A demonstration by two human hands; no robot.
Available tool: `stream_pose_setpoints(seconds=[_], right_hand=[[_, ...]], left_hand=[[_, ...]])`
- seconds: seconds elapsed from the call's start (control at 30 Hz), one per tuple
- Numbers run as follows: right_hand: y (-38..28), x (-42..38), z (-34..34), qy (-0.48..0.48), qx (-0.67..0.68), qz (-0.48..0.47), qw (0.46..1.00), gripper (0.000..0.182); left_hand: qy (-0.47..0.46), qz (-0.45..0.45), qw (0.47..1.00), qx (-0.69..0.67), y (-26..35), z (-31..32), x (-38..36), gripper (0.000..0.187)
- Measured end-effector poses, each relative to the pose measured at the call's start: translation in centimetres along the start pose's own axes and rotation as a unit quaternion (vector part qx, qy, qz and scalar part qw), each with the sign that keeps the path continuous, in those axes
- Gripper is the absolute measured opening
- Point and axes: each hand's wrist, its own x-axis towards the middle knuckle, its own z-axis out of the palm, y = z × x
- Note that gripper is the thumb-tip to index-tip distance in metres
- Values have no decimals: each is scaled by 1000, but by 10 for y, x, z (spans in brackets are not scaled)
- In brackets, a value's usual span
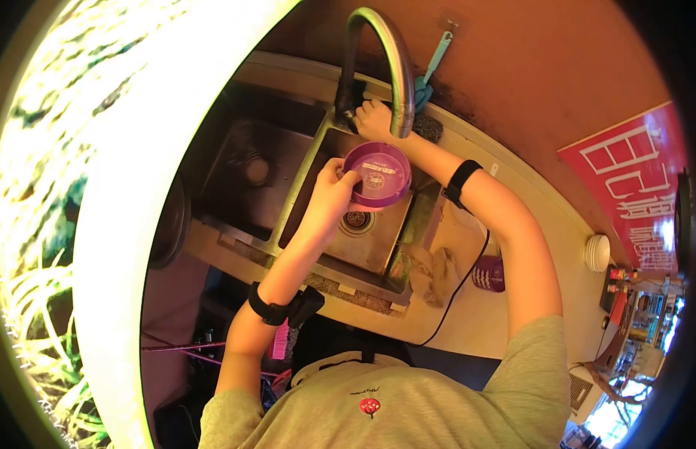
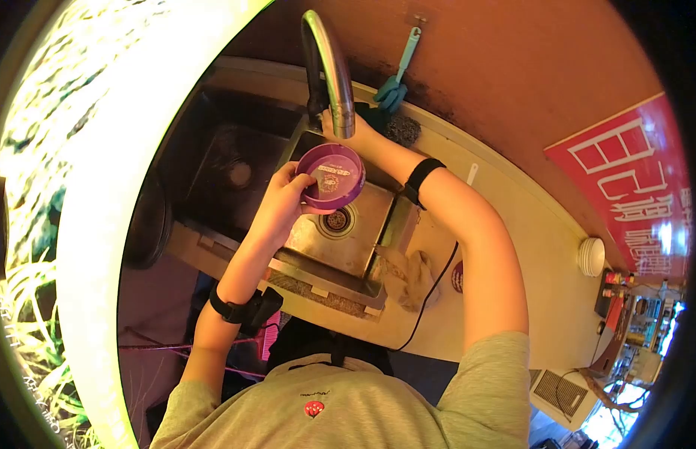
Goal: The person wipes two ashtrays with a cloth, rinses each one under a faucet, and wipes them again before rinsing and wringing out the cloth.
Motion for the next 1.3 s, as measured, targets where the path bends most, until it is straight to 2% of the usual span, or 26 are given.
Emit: stream_pose_setpoints(seconds=[0.07, 0.17, 0.3, 0.4, 0.5, 0.57, 0.63, 0.67, 0.7, 0.73, 0.77, 0.83, 0.87, 0.9, 0.93, 0.97, 1.0, 1.03, 1.07, 1.13, 1.17, 1.23, 1.27, 1.3], right_hand=[[-6, 4, -4, -23, -175, -57, 983, 16], [-5, 7, 3, -152, -73, -60, 984, 19], [-12, 9, -29, -152, -115, -49, 980, 14], [-12, 15, -84, -155, -4, -43, 987, 14], [-12, 12, -74, -111, -10, -69, 991, 15], [-11, 8, -83, 22, -11, -87, 996, 16], [-4, 2, -57, 11, 66, -99, 993, 14], [7, -6, -2, -69, 145, -102, 982, 16], [6, -12, 17, -99, 302, -56, 946, 17], [4, -14, 27, -116, 451, -4, 885, 18], [-2, -21, 36, -78, 649, 96, 751, 16], [-8, -17, 20, -80, 576, 83, 809, 15], [-3, -13, 8, -116, 277, -35, 953, 15], [-2, -12, 4, -127, 120, -84, 981, 15], [-1, -11, -1, -125, -37, -137, 982, 16], [-2, -13, 0, -112, -17, -125, 986, 16], [-2, -16, 4, -122, 173, -51, 976, 15], [-3, -18, 7, -107, 359, 21, 927, 15], [-6, -22, 11, -100, 661, 153, 728, 16], [-11, -26, 19, -65, 859, 266, 433, 18], [-12, -27, 23, -52, 853, 267, 445, 19], [-15, -26, 24, -2, 821, 246, 516, 20], [-18, -26, 24, 35, 790, 221, 571, 21], [-19, -28, 28, 44, 787, 203, 581, 21]], left_hand=[[-10, -9, 999, -29, 6, 4, -4, 24], [-6, 3, 999, -44, 14, 12, -5, 24], [-1, -3, 999, -49, 23, 20, 0, 24], [-1, -2, 998, -66, 23, 24, 4, 26], [2, 11, 997, -70, 20, 25, 9, 28], [6, 13, 997, -73, 17, 25, 11, 28], [12, -2, 998, -65, 21, 27, 8, 29], [15, -11, 998, -60, 22, 27, 7, 30], [15, -11, 998, -60, 22, 27, 7, 29], [16, -10, 998, -61, 22, 27, 7, 29], [18, -9, 998, -62, 22, 27, 7, 28], [16, 5, 996, -82, 18, 25, 12, 27], [15, 12, 996, -92, 16, 24, 13, 27], [13, 12, 995, -94, 16, 24, 13, 27], [10, 12, 995, -96, 16, 23, 13, 27], [7, 12, 995, -98, 15, 23, 13, 27], [9, 11, 995, -96, 15, 23, 13, 27], [11, 10, 995, -94, 15, 23, 13, 27], [13, 9, 996, -93, 15, 23, 13, 27], [14, 9, 995, -93, 15, 23, 12, 28], [14, 9, 995, -94, 15, 23, 12, 28], [12, 10, 995, -95, 12, 22, 14, 28], [12, 11, 995, -95, 11, 21, 15, 28], [13, 9, 996, -93, 12, 21, 15, 28]])
